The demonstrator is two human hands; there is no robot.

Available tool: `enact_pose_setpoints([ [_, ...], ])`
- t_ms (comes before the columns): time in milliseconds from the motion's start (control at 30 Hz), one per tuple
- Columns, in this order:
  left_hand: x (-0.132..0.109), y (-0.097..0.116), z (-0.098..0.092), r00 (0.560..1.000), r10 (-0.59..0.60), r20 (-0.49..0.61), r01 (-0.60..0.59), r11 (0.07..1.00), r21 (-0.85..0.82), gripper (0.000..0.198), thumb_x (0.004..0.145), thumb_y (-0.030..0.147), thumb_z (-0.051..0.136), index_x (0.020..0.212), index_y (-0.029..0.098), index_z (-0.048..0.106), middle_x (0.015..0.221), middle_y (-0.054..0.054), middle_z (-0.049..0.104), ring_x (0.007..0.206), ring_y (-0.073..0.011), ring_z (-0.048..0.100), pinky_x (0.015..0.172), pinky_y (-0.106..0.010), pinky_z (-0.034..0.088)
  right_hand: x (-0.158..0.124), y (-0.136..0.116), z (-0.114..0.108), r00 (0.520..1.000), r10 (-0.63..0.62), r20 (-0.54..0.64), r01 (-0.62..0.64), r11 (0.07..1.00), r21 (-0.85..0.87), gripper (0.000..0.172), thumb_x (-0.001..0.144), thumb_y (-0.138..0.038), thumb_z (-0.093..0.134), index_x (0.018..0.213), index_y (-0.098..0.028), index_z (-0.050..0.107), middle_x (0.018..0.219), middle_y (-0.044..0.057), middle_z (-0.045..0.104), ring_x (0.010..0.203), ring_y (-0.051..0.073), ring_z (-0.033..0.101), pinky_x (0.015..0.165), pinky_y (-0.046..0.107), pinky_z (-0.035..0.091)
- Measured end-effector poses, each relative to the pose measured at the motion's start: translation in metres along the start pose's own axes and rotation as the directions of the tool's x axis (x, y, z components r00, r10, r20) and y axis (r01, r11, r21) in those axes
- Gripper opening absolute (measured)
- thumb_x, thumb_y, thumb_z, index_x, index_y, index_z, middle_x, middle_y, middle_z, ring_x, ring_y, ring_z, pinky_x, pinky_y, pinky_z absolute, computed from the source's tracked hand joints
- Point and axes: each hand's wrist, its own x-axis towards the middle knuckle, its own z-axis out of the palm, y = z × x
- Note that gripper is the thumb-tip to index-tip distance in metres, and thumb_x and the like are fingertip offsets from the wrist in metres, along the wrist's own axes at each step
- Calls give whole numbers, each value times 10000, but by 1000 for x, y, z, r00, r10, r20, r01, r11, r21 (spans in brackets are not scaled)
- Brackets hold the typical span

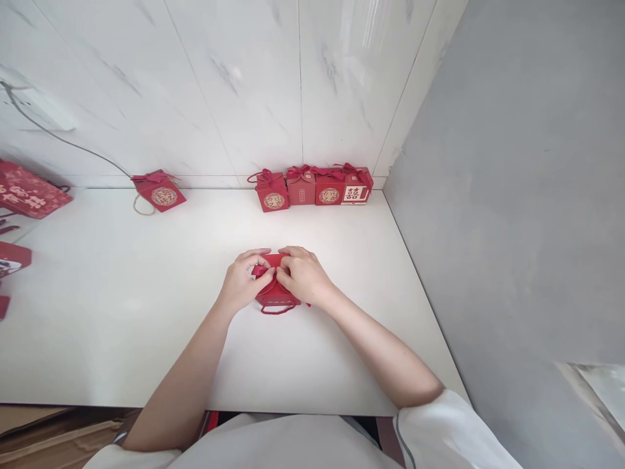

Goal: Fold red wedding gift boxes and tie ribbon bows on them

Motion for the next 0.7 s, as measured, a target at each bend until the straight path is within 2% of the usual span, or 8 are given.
enact_pose_setpoints([
  [200, -1, 4, -1, 999, -8, -44, 12, 996, 84, 190, 759, 298, 610, 627, 213, 502, 1182, -12, 624, 1118, -247, 555, 929, -434, 464, 1, -5, 0, 999, 46, -15, -47, 997, -56, 268, 837, -206, 503, 571, -191, 490, 1203, 100, 633, 1271, 253, 475, 1003, 444, 393],
  [333, 0, 3, -3, 999, -28, -45, 31, 997, 71, 224, 745, 296, 611, 600, 204, 468, 1184, -19, 627, 1085, -253, 575, 949, -441, 447, 1, -8, 1, 998, 54, -15, -55, 995, -82, 264, 824, -197, 513, 562, -193, 492, 1196, 98, 638, 1293, 262, 451, 1013, 460, 384],
  [433, 2, -1, -5, 998, -56, -37, 57, 998, 26, 208, 742, 298, 609, 598, 201, 494, 1203, -17, 619, 1106, -253, 570, 947, -436, 450, 1, -7, -1, 998, 58, -1, -58, 992, -109, 252, 816, -199, 525, 565, -187, 500, 1286, 105, 589, 1310, 272, 428, 1029, 478, 363],
  [533, 5, -5, -8, 991, -121, 51, 126, 986, -112, 207, 751, 321, 608, 608, 193, 530, 1228, -25, 607, 1089, -248, 589, 928, -417, 468, 0, -6, -9, 998, 66, 15, -64, 992, -104, 262, 827, -226, 538, 571, -181, 509, 1341, 112, 548, 1336, 277, 393, 1055, 485, 333],
  [633, 8, -8, -12, 964, -188, 188, 238, 924, -299, 268, 766, 379, 612, 619, 177, 516, 1269, -40, 584, 1002, -238, 633, 853, -388, 511, -2, -3, -20, 997, 67, 29, -66, 997, -49, 310, 878, -307, 519, 595, -182, 545, 1378, 94, 517, 1348, 275, 375, 1063, 494, 320],
  [700, 9, -8, -15, 953, -200, 228, 274, 888, -368, 295, 778, 410, 606, 626, 174, 515, 1298, -40, 569, 1000, -238, 636, 831, -375, 522, -4, -1, -27, 995, 82, 61, -84, 996, 17, 366, 917, -379, 470, 626, -191, 589, 1389, 77, 507, 1344, 267, 381, 1054, 494, 333],
])
